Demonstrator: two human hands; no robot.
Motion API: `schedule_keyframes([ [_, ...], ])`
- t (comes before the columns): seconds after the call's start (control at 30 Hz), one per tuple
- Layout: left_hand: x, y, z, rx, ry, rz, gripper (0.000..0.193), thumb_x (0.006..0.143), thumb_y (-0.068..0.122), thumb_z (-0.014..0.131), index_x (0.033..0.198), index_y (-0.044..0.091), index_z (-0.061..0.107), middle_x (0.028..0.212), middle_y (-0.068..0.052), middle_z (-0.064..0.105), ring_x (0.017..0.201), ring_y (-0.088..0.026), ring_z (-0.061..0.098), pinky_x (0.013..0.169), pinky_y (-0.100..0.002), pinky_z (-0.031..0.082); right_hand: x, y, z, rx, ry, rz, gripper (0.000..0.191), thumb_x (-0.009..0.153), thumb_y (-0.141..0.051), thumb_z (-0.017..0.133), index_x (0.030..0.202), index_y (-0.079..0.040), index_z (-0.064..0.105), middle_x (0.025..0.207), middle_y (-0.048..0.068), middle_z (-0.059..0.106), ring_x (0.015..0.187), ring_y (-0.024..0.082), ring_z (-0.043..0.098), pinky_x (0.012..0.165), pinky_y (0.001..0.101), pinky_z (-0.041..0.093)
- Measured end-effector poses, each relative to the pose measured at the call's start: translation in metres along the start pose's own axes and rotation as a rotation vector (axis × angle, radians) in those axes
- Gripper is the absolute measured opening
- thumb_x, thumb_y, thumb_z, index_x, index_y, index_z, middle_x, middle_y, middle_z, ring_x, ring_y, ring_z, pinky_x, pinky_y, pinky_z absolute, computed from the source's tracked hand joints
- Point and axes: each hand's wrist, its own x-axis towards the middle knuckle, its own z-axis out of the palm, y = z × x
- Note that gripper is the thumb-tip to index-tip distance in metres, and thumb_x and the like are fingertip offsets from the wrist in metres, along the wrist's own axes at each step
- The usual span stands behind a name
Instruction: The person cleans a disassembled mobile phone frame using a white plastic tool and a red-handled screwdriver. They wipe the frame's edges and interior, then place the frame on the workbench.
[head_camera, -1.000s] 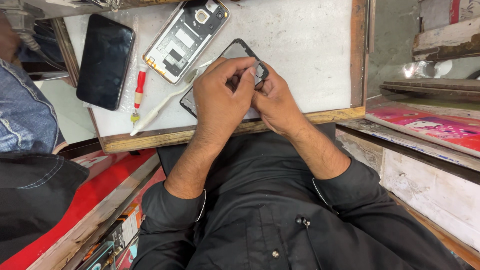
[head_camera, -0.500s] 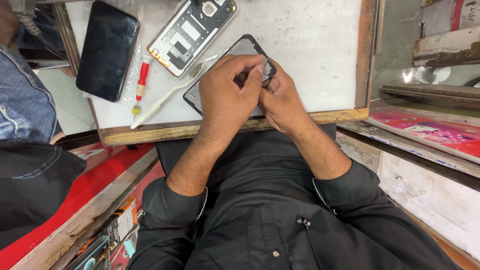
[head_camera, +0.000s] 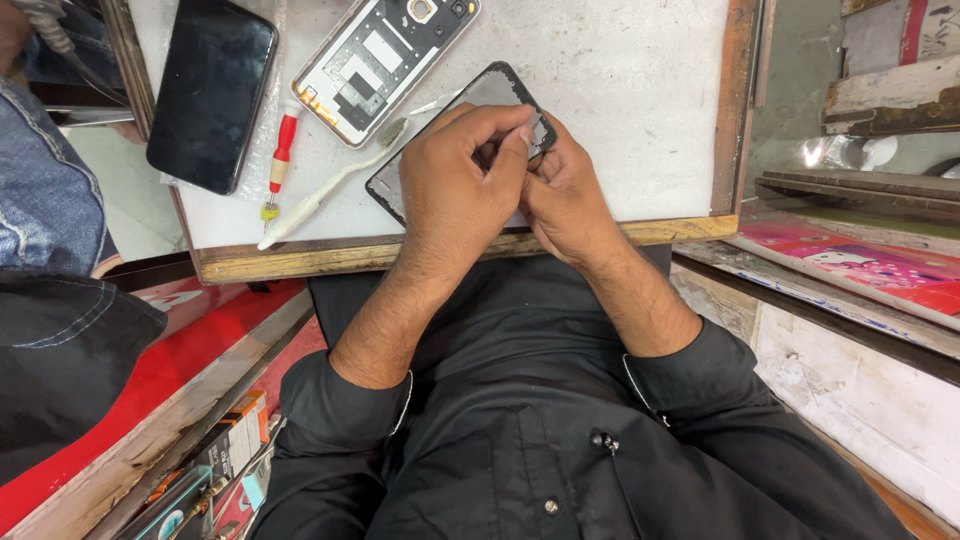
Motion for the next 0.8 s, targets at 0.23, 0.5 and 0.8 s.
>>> schedule_keyframes([
  [0.23, 0.0006, -0.0035, -0.0013, 0.048, -0.023, 0.062, 0.014, 0.096, 0.012, 0.074, 0.108, 0.007, 0.078, 0.085, -0.002, 0.074, 0.071, -0.010, 0.071, 0.062, -0.025, 0.057, -0.0010, -0.0013, 0.0019, 0.025, 0.012, 0.001, 0.038, 0.108, 0.002, 0.056, 0.144, 0.000, 0.046, 0.129, 0.014, 0.061, 0.119, 0.016, 0.064, 0.102, 0.0307, 0.058],
  [0.5, -0.0011, -0.0062, 0.0018, 0.087, -0.032, 0.077, 0.014, 0.097, 0.014, 0.073, 0.108, 0.007, 0.078, 0.084, -0.001, 0.073, 0.070, -0.010, 0.070, 0.059, -0.025, 0.056, -0.0008, -0.0015, -0.0010, 0.012, 0.020, 0.020, 0.042, 0.106, 0.002, 0.056, 0.146, -0.002, 0.044, 0.127, 0.014, 0.061, 0.115, 0.016, 0.065, 0.097, 0.0311, 0.060],
  [0.8, -0.0070, -0.0063, 0.0054, 0.114, 0.043, 0.144, 0.016, 0.098, 0.014, 0.073, 0.112, 0.007, 0.076, 0.089, -0.002, 0.073, 0.075, -0.013, 0.071, 0.065, -0.027, 0.058, -0.0019, -0.0024, 0.0017, 0.030, 0.025, 0.015, 0.035, 0.107, -0.002, 0.059, 0.140, -0.001, 0.048, 0.124, 0.013, 0.062, 0.112, 0.016, 0.066, 0.095, 0.0309, 0.060],
])
